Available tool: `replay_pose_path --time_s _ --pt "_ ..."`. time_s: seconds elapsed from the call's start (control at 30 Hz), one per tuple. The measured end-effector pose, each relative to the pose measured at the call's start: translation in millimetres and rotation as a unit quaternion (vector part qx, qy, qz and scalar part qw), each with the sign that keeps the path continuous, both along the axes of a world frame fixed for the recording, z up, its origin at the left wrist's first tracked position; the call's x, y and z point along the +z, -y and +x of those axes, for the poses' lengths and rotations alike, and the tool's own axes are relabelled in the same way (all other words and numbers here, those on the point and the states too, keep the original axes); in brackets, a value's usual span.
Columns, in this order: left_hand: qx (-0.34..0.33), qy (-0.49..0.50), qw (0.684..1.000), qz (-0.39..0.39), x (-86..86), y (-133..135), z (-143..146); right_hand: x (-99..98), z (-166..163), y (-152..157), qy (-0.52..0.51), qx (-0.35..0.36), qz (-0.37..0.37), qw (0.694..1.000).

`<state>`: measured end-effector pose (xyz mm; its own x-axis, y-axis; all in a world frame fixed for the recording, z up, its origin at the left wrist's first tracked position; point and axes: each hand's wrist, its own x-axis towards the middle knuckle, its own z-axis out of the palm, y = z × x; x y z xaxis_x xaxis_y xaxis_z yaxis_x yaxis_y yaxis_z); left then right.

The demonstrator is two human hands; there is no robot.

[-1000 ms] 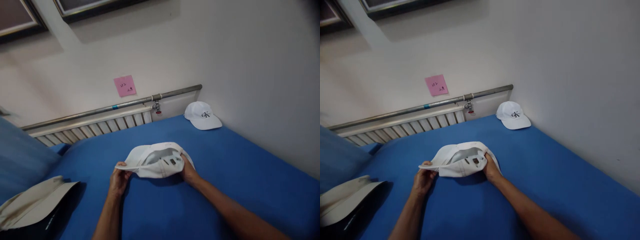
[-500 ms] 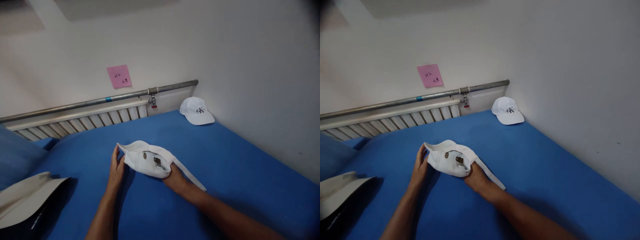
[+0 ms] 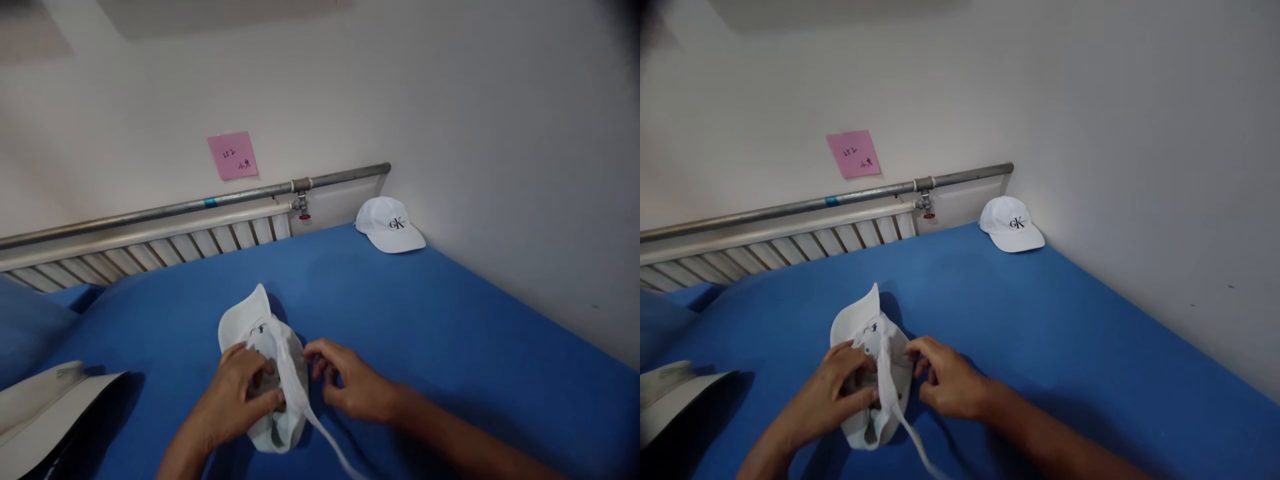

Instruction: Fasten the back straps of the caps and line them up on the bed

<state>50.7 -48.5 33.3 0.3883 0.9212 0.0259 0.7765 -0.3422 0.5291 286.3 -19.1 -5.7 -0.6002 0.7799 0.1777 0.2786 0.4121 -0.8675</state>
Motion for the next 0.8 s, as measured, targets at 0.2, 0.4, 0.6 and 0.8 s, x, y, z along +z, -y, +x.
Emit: replay_pose_path --time_s 0.2,0.4,0.6,0.8 --pt "-0.022 0.035 0.996 -0.078 -1.6 7.1 -11.7 17.7 10.3 11.9 0.014 0.076 0.361 0.929" --pt "-0.029 0.034 0.995 -0.086 -5.9 4.8 -8.3 15.8 -12.3 28.4 0.032 0.177 0.442 0.879" --pt "0.054 0.243 0.966 -0.067 4.5 6.5 -17.1 27.0 -10.0 35.1 0.025 0.148 0.235 0.960" --pt "0.049 0.430 0.882 -0.187 3.1 9.8 -18.3 44.5 -4.6 42.8 -0.169 0.133 -0.328 0.920"
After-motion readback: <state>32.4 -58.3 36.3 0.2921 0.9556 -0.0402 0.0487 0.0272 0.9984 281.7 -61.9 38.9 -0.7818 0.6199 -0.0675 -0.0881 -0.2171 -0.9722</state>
